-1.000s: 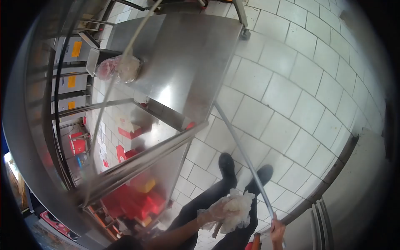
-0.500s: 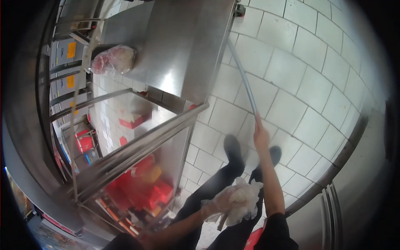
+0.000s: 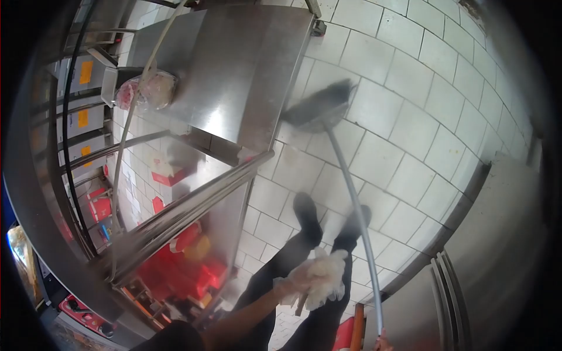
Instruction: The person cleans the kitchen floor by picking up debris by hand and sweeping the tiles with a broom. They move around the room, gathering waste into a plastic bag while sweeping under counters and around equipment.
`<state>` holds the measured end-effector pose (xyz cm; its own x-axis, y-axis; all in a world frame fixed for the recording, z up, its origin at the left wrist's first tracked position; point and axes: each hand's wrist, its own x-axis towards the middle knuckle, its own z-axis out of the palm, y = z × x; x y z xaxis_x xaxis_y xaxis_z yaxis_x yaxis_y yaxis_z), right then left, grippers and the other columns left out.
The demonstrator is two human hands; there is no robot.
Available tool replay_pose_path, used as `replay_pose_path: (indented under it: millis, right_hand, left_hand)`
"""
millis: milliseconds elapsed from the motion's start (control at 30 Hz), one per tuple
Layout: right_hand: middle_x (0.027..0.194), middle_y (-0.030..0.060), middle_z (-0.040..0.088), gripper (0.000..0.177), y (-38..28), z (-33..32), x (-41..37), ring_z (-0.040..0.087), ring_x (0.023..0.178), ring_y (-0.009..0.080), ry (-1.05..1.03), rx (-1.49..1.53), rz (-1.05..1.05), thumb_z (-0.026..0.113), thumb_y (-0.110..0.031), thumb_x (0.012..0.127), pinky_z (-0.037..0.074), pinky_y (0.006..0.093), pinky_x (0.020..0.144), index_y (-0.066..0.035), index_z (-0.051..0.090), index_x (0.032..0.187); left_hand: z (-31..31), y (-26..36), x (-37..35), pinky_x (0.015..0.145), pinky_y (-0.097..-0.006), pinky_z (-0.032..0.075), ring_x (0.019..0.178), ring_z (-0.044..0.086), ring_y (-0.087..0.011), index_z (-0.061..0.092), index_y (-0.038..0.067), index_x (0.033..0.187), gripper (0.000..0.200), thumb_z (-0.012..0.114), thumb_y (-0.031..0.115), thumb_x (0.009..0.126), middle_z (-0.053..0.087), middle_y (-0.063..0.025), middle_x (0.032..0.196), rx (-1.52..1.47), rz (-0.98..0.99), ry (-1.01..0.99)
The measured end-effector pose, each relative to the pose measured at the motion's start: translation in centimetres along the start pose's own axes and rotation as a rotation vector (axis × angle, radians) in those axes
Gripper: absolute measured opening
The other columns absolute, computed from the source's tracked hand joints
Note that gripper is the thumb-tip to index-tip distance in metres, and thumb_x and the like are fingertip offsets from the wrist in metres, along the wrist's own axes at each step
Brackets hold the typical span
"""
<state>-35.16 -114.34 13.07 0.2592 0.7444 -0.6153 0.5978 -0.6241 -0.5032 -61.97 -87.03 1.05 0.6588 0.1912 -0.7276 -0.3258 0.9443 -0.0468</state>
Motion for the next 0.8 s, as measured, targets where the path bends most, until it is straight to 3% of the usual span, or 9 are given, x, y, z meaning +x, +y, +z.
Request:
replay_pose_path:
  millis: [133,167,367,433,500,533,600,667,800]
  right_hand:
    - [0.061,-0.0023,0.047,0.020,-2.7,-3.1,7.3,0.037,0.049,0.0085,0.022,-0.099,-0.141,0.050,-0.004,0.086,0.031,0.0234,0.044,-0.003,0.060,0.103]
    - [0.064,0.0176,0.050,0.032,6.2,3.3,5.9,0.050,0.051,0.0288,0.022,-0.093,-0.137,0.044,-0.007,0.088,0.040,0.0345,0.048,0.002,0.052,0.118]
    - [0.060,0.0196,0.047,0.043,3.2,9.7,19.3,0.046,0.047,0.0305,0.022,0.012,-0.120,0.051,-0.006,0.086,0.038,0.0388,0.047,-0.011,0.046,0.128]
    - [0.060,0.0202,0.046,0.041,3.9,9.2,15.0,0.046,0.048,0.0310,-0.055,0.037,0.004,0.049,-0.007,0.087,0.038,0.0382,0.047,-0.010,0.046,0.128]
    - [0.061,0.0208,0.043,0.037,3.9,7.1,10.0,0.045,0.048,0.0321,-0.094,-0.010,0.043,0.045,-0.011,0.090,0.039,0.0362,0.047,-0.008,0.046,0.127]
    - [0.061,0.0208,0.045,0.036,2.9,5.5,7.5,0.047,0.048,0.0303,-0.101,0.059,0.106,0.045,-0.013,0.090,0.040,0.0347,0.048,-0.004,0.047,0.125]
    - [0.062,0.0168,0.050,0.034,1.3,1.9,3.4,0.053,0.051,0.0251,-0.152,0.070,0.174,0.045,-0.009,0.089,0.043,0.0324,0.050,0.000,0.050,0.121]
    - [0.057,0.0136,0.041,0.033,4.0,-0.1,-1.1,0.042,0.047,0.0162,-0.127,0.055,0.160,0.044,-0.005,0.088,0.036,0.0272,0.046,0.003,0.050,0.120]
    - [0.056,0.0103,0.037,0.033,4.6,-1.6,0.2,0.037,0.046,0.0114,-0.009,-0.013,0.030,0.043,-0.003,0.088,0.032,0.0245,0.044,0.004,0.051,0.119]
  left_hand:
    - [-1.9,-0.9,0.2,0.086,-0.0273,0.044,0.102,0.054,-0.0138,0.045,0.001,0.122,0.047,0.063,0.012,0.080,0.057,-0.0082,0.111,0.527,0.025,0.017]
    - [-1.0,-0.3,0.0,0.086,-0.0271,0.044,0.101,0.054,-0.0138,0.045,0.001,0.122,0.047,0.063,0.012,0.080,0.058,-0.0081,0.110,0.589,0.044,0.067]
    - [1.5,2.9,0.0,0.085,-0.0263,0.046,0.099,0.056,-0.0159,0.049,0.001,0.118,0.040,0.062,0.010,0.080,0.059,-0.0086,0.106,1.095,0.203,-0.012]
    - [-1.0,2.6,0.0,0.087,-0.0310,0.045,0.105,0.054,-0.0194,0.053,0.003,0.113,0.037,0.063,0.015,0.079,0.060,-0.0114,0.105,0.838,0.239,0.156]
    - [-1.2,3.8,0.7,0.089,-0.0366,0.044,0.107,0.052,-0.0252,0.057,0.003,0.106,0.031,0.063,0.012,0.076,0.059,-0.0150,0.104,1.571,0.356,0.726]
    - [-1.3,6.2,2.7,0.089,-0.0400,0.042,0.108,0.048,-0.0293,0.050,0.004,0.114,0.043,0.063,0.016,0.074,0.048,-0.0174,0.115,1.825,0.153,0.603]
    - [-6.5,8.7,8.0,0.085,-0.0429,0.042,0.107,0.045,-0.0335,0.042,0.006,0.124,0.058,0.063,0.016,0.071,0.034,-0.0200,0.130,2.125,0.389,0.542]
    - [-12.1,9.6,13.7,0.076,-0.0411,0.047,0.103,0.049,-0.0335,0.038,0.007,0.127,0.063,0.061,0.012,0.069,0.026,-0.0198,0.136,2.019,0.683,0.700]
    - [-22.5,13.5,29.4,0.076,-0.0394,0.046,0.101,0.052,-0.0326,0.032,0.010,0.134,0.059,0.051,0.018,0.079,0.029,-0.0154,0.139,1.657,0.608,0.477]
